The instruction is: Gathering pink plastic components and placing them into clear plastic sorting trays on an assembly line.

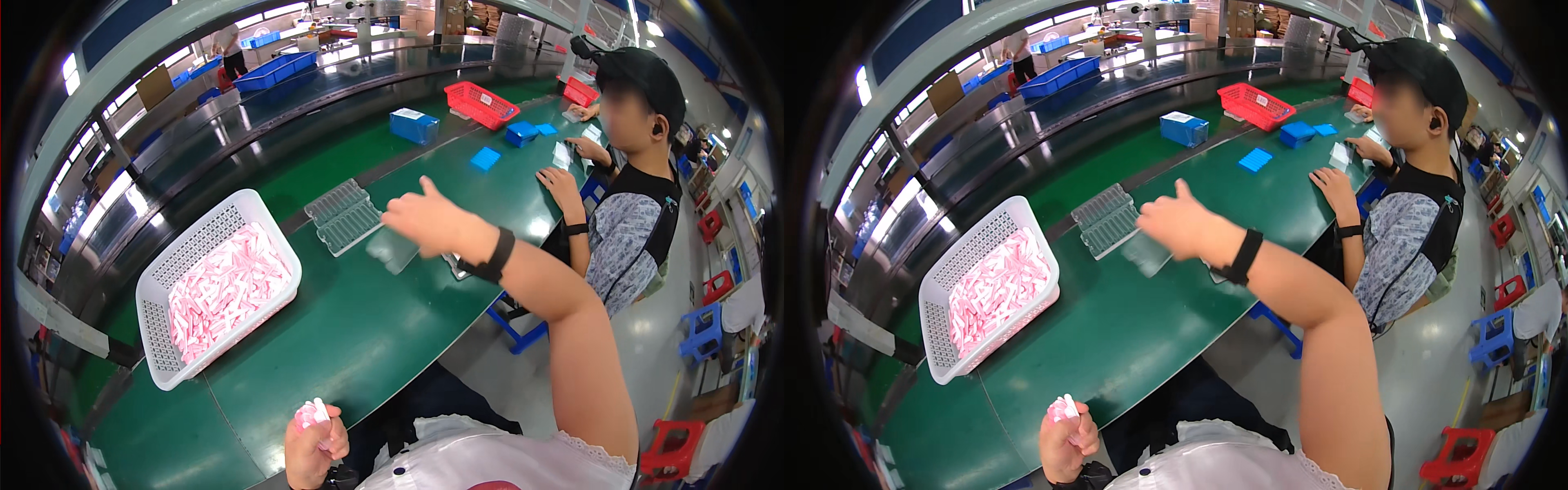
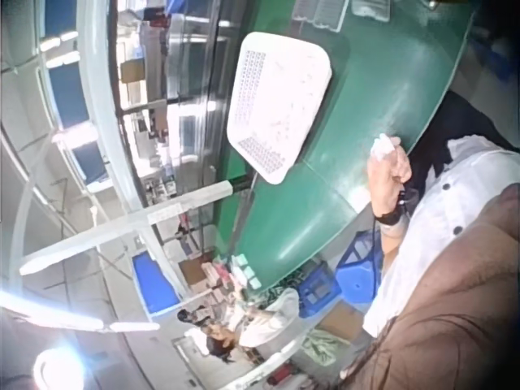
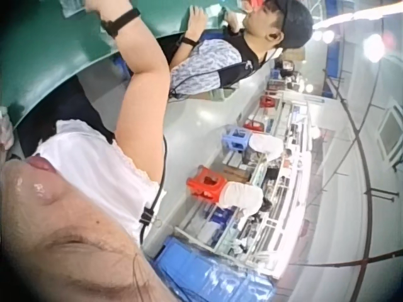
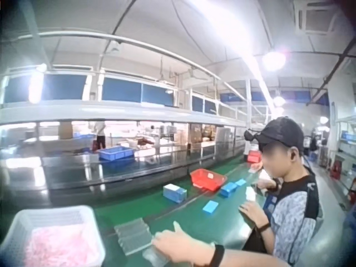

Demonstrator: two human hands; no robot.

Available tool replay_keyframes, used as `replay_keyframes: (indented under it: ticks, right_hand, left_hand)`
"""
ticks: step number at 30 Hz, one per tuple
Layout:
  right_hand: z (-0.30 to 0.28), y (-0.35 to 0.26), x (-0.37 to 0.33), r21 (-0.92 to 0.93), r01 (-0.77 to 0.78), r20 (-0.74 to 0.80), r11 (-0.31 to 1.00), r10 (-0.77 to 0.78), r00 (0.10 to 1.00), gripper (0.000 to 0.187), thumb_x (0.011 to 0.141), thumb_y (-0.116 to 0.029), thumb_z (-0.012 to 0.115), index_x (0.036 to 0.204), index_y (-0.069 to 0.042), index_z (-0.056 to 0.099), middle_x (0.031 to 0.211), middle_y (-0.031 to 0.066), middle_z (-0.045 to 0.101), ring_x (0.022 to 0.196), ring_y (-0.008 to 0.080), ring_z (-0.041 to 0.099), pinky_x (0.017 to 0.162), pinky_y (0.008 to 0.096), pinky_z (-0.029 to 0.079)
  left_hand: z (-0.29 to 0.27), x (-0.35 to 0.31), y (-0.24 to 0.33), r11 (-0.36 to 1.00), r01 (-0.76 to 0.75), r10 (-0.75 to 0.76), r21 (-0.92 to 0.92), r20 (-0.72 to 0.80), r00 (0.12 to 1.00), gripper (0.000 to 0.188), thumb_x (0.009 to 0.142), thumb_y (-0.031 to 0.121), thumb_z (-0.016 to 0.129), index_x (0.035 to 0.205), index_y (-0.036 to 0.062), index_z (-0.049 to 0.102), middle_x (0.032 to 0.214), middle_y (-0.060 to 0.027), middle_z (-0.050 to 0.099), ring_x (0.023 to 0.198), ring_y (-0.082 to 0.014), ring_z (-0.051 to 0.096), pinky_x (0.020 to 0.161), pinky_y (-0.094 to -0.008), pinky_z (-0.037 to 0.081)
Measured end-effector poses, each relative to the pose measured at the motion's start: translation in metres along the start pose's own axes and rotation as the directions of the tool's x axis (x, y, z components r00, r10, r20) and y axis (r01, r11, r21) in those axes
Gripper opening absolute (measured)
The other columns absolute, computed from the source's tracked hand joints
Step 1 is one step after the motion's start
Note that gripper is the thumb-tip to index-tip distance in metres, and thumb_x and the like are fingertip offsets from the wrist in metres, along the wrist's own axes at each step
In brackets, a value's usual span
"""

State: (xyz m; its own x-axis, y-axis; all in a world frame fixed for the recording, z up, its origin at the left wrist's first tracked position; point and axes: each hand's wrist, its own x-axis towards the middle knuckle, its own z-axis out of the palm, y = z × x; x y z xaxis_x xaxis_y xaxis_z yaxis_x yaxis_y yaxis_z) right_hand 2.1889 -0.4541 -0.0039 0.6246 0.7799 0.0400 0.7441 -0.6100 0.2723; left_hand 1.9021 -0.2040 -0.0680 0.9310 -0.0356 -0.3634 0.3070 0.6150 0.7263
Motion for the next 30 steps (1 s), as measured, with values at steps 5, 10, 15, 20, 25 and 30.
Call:
replay_keyframes:
  ticks: [5, 10, 15, 20, 25, 30]
  right_hand:
    - [0.006, -0.110, -0.026, 0.346, 0.260, -0.216, 0.901, -0.193, 0.957, 0.070, 0.056, -0.021, 0.069, 0.122, -0.006, 0.051, 0.098, 0.0112, 0.051, 0.093, 0.0278, 0.053, 0.083, 0.0447, 0.041]
    - [0.022, -0.143, -0.048, 0.545, 0.162, -0.274, 0.823, -0.008, 0.962, 0.059, 0.067, -0.023, 0.069, 0.122, -0.009, 0.054, 0.121, 0.0106, 0.052, 0.108, 0.0296, 0.049, 0.093, 0.0474, 0.036]
    - [0.024, -0.160, -0.053, 0.768, 0.171, -0.269, 0.618, 0.070, 0.961, 0.047, 0.074, -0.022, 0.070, 0.118, -0.009, 0.059, 0.119, 0.0057, 0.059, 0.113, 0.0278, 0.049, 0.099, 0.0437, 0.031]
    - [0.009, -0.179, -0.052, 0.932, 0.027, -0.107, 0.360, 0.203, 0.973, 0.027, 0.071, -0.017, 0.073, 0.097, -0.009, 0.069, 0.084, 0.0006, 0.067, 0.095, 0.0213, 0.054, 0.090, 0.0373, 0.036]
    - [0.012, -0.178, -0.051, 0.846, 0.074, -0.199, 0.529, 0.183, 0.963, 0.014, 0.071, -0.018, 0.073, 0.082, -0.011, 0.068, 0.082, 0.0000, 0.063, 0.086, 0.0202, 0.053, 0.084, 0.0362, 0.036]
    - [0.019, -0.162, -0.054, 0.896, 0.136, -0.196, 0.423, 0.102, 0.975, 0.011, 0.070, -0.016, 0.073, 0.078, -0.012, 0.066, 0.081, -0.0008, 0.061, 0.086, 0.0212, 0.052, 0.082, 0.0358, 0.037]
  left_hand:
    - [0.003, -0.004, 0.003, 0.998, 0.014, -0.022, 0.057, 0.139, 0.990, 0.025, 0.084, 0.005, 0.052, 0.106, -0.0066, 0.050, 0.075, -0.0200, 0.062, 0.063, -0.0305, 0.063, 0.050, -0.0331, 0.052]
    - [0.020, 0.028, 0.015, 0.971, 0.140, -0.158, 0.195, 0.077, 0.984, 0.032, 0.092, 0.017, 0.054, 0.114, -0.0053, 0.050, 0.084, -0.0135, 0.064, 0.072, -0.0232, 0.068, 0.059, -0.0315, 0.057]
    - [0.018, 0.032, 0.003, 0.977, 0.102, -0.110, 0.189, 0.034, 0.993, 0.024, 0.093, 0.012, 0.054, 0.111, -0.0033, 0.054, 0.091, -0.0123, 0.065, 0.074, -0.0196, 0.068, 0.064, -0.0285, 0.057]
    - [0.026, 0.034, -0.010, 0.961, 0.052, -0.060, 0.273, 0.021, 0.998, 0.021, 0.094, 0.012, 0.054, 0.109, -0.0023, 0.055, 0.091, -0.0096, 0.065, 0.075, -0.0156, 0.067, 0.065, -0.0265, 0.056]
    - [0.025, 0.038, -0.016, 0.948, 0.027, -0.035, 0.316, 0.022, 0.999, 0.020, 0.094, 0.012, 0.054, 0.108, -0.0027, 0.057, 0.091, -0.0094, 0.065, 0.075, -0.0143, 0.066, 0.066, -0.0256, 0.056]
    - [0.018, 0.038, -0.008, 0.990, 0.078, -0.088, 0.119, 0.077, 0.993, 0.026, 0.094, 0.015, 0.055, 0.111, -0.0040, 0.057, 0.094, -0.0142, 0.066, 0.075, -0.0209, 0.069, 0.064, -0.0286, 0.058]
